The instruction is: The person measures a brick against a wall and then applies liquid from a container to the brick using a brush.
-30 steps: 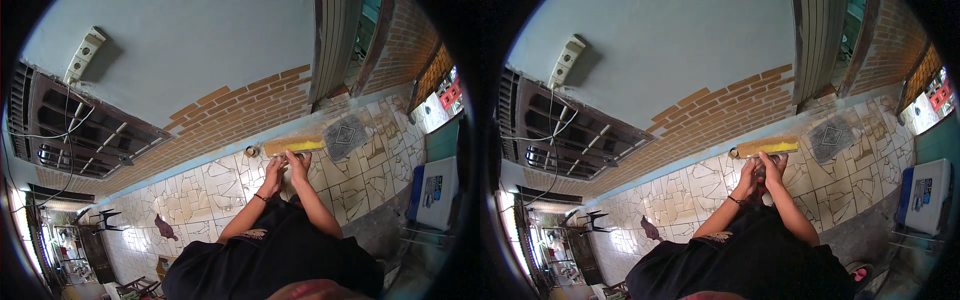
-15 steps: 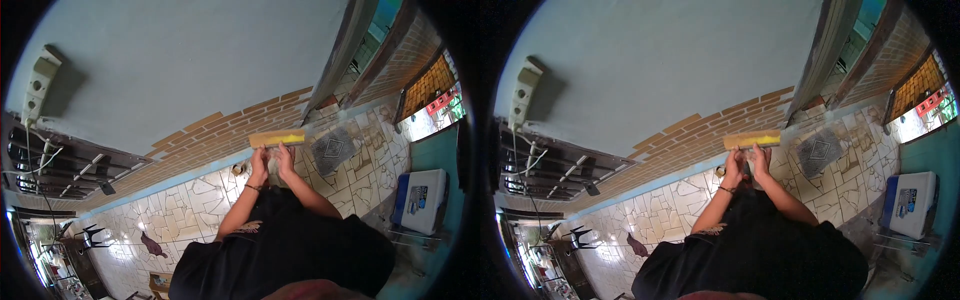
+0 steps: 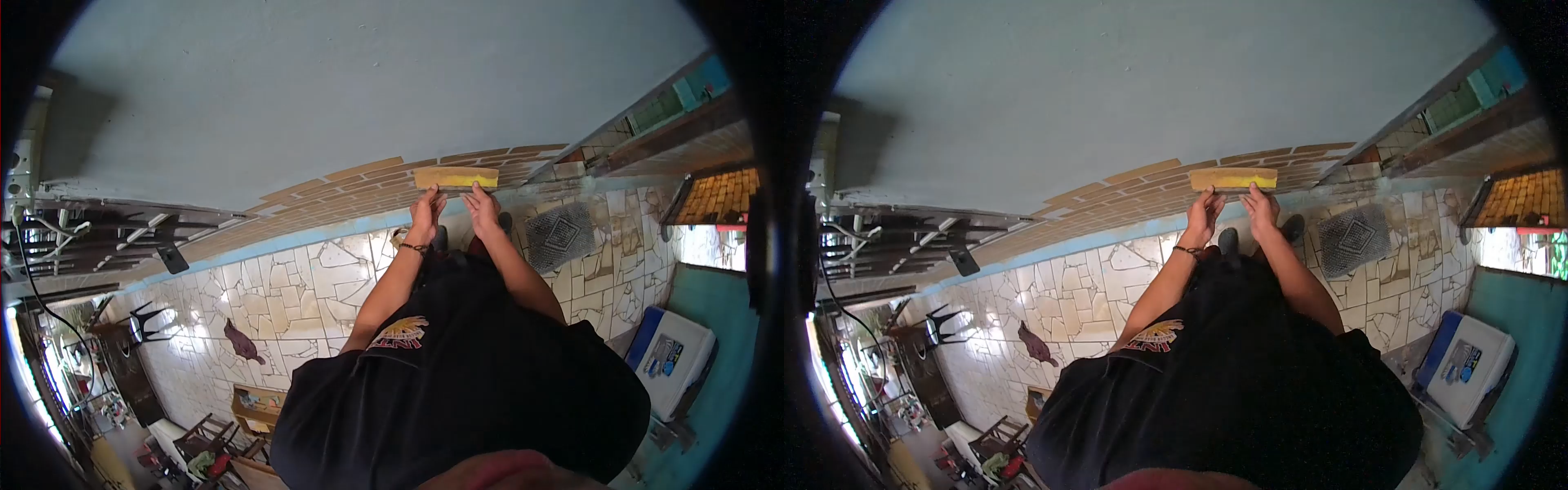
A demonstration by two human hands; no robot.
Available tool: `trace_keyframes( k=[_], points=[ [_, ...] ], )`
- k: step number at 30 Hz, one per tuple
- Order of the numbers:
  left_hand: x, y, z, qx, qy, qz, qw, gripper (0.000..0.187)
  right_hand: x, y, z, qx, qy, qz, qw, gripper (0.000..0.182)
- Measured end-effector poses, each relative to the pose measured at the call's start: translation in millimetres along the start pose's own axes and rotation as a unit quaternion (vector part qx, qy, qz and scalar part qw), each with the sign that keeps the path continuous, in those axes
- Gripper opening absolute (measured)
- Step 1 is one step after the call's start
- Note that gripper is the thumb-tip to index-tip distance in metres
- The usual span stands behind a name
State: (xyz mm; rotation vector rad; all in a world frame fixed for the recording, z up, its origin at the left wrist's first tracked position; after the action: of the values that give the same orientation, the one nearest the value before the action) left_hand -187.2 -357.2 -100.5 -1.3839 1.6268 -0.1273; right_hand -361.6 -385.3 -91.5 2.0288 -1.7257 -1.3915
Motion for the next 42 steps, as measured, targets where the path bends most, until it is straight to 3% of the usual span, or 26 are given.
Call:
trace_keyframes(
  k=[8,11,26,29,42],
  points=[
    [20.6,-9.1,8.1,0.019,-0.015,0.004,1.000,0.040,15.3,0.8,-21.9,-0.004,0.019,-0.053,0.998,0.041],
    [23.9,-13.6,7.6,0.014,-0.015,0.006,1.000,0.040,25.7,-1.2,-24.7,-0.017,0.043,-0.056,0.997,0.053],
    [34.1,-23.6,2.6,0.005,-0.056,-0.008,0.998,0.036,46.4,1.6,-36.7,-0.021,0.038,-0.067,0.997,0.040],
    [34.8,-24.1,1.0,0.003,-0.051,-0.007,0.999,0.035,45.2,3.7,-40.5,-0.039,0.043,-0.073,0.996,0.052],
    [43.1,-20.0,7.2,-0.019,-0.045,-0.020,0.999,0.027,49.5,-2.1,-39.6,-0.039,0.044,-0.082,0.995,0.048]
  ],
)
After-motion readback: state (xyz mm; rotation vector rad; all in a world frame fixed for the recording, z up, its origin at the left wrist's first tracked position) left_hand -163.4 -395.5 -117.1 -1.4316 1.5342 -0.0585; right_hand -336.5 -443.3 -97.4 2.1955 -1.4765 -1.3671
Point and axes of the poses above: each hand's wrist, its own x-axis towards the middle knuckle, its own z-axis out of the back of the hand, y = z × x, the point moved 10 cm from there along x, towards the middle knuckle, and after that the axes turned 7 degrees about x, right-handed, at the moved point
